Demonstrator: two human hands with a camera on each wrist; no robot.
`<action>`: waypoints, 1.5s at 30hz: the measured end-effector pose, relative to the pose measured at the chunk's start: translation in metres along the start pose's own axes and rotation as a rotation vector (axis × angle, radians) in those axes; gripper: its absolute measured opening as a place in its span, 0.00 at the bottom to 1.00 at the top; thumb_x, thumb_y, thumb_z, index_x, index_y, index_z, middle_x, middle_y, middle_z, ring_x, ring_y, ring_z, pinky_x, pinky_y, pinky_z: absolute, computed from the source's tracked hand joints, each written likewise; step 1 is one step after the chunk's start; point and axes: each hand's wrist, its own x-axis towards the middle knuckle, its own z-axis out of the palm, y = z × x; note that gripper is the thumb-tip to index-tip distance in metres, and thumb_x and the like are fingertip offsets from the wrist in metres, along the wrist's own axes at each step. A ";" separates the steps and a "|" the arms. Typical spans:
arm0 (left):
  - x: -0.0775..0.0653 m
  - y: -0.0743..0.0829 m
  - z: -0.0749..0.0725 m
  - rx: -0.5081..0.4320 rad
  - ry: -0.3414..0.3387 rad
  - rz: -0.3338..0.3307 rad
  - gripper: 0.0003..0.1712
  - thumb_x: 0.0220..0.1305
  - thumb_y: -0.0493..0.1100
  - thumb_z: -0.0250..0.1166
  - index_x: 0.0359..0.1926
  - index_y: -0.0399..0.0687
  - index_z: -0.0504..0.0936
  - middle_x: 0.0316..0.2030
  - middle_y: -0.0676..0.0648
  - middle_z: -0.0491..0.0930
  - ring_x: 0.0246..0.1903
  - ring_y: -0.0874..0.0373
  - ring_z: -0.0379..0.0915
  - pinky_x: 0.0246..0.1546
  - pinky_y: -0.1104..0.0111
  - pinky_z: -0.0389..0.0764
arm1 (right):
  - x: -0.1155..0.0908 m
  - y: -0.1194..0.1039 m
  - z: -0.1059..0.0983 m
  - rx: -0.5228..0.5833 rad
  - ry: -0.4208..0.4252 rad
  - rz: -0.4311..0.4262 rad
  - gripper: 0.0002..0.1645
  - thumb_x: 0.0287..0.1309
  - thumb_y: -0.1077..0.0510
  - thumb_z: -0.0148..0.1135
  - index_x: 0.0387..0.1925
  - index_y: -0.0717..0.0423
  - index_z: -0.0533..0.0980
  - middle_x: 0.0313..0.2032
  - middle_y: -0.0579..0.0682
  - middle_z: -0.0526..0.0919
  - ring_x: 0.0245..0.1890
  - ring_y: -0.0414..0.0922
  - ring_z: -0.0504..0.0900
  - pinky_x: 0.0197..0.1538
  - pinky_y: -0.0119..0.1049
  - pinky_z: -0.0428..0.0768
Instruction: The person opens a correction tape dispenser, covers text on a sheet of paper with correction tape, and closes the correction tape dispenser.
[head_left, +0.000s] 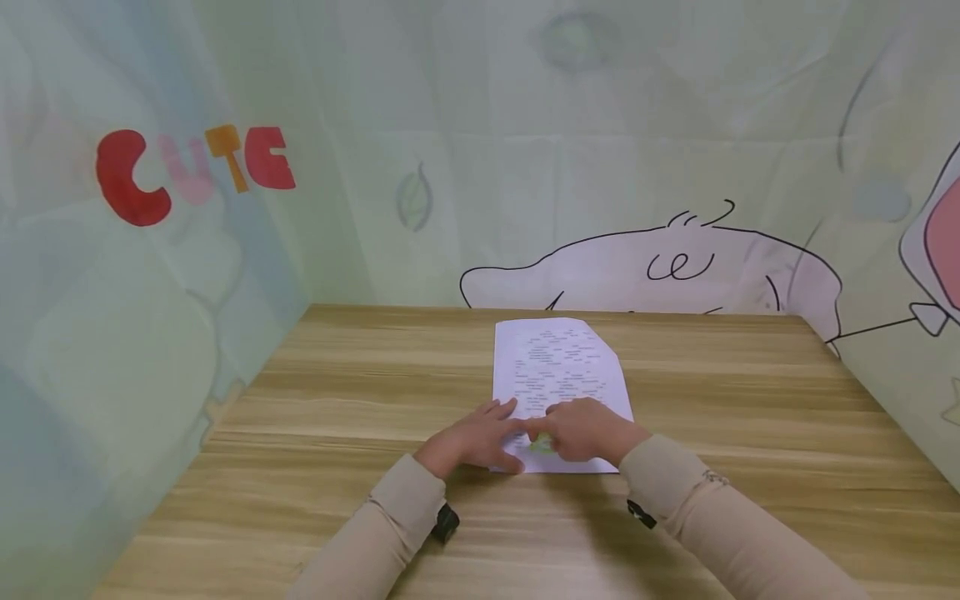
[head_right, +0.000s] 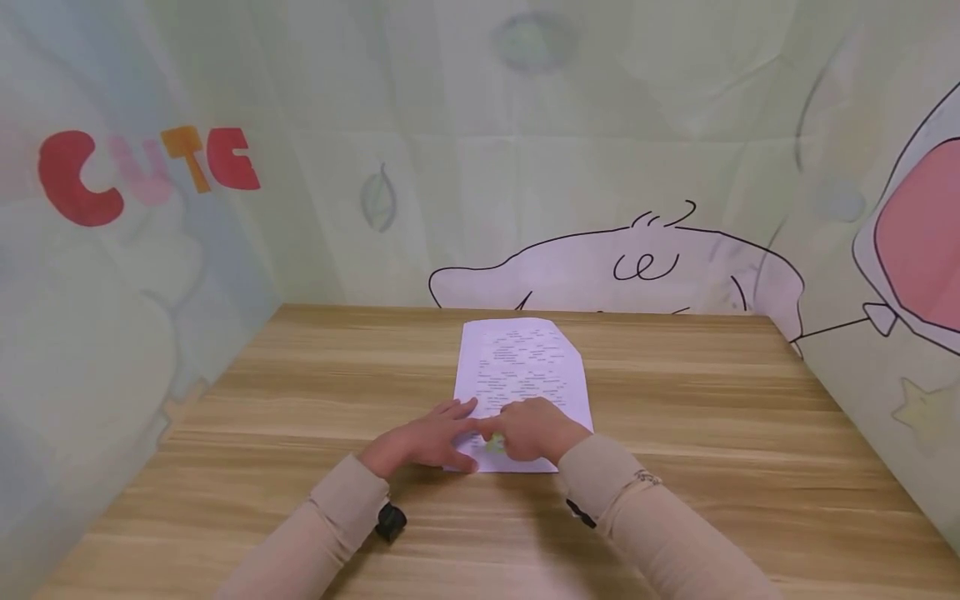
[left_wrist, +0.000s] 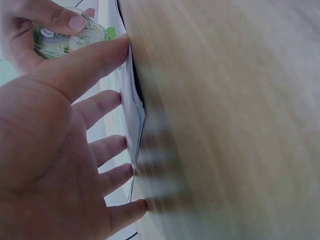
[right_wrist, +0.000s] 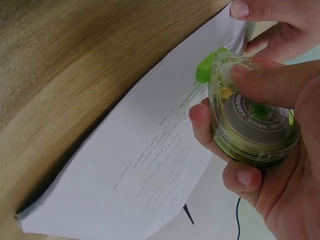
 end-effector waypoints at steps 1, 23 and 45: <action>0.000 0.000 0.000 -0.002 -0.001 -0.001 0.36 0.55 0.58 0.63 0.64 0.60 0.65 0.72 0.47 0.46 0.71 0.45 0.40 0.68 0.50 0.52 | 0.000 0.000 0.000 0.008 -0.001 -0.002 0.24 0.57 0.60 0.56 0.53 0.32 0.71 0.38 0.44 0.82 0.28 0.42 0.75 0.35 0.39 0.75; 0.001 0.000 0.000 -0.017 0.005 0.009 0.38 0.55 0.56 0.63 0.67 0.61 0.62 0.72 0.46 0.46 0.71 0.43 0.39 0.68 0.50 0.51 | -0.009 0.014 0.005 0.174 0.068 -0.011 0.16 0.56 0.61 0.55 0.43 0.37 0.73 0.42 0.46 0.83 0.38 0.43 0.79 0.36 0.39 0.75; 0.001 -0.001 0.002 -0.016 0.006 0.018 0.35 0.56 0.57 0.63 0.64 0.57 0.67 0.72 0.46 0.47 0.71 0.43 0.40 0.68 0.49 0.52 | -0.003 -0.001 -0.004 0.110 -0.004 0.033 0.19 0.56 0.61 0.56 0.48 0.38 0.73 0.40 0.46 0.83 0.35 0.43 0.78 0.38 0.41 0.75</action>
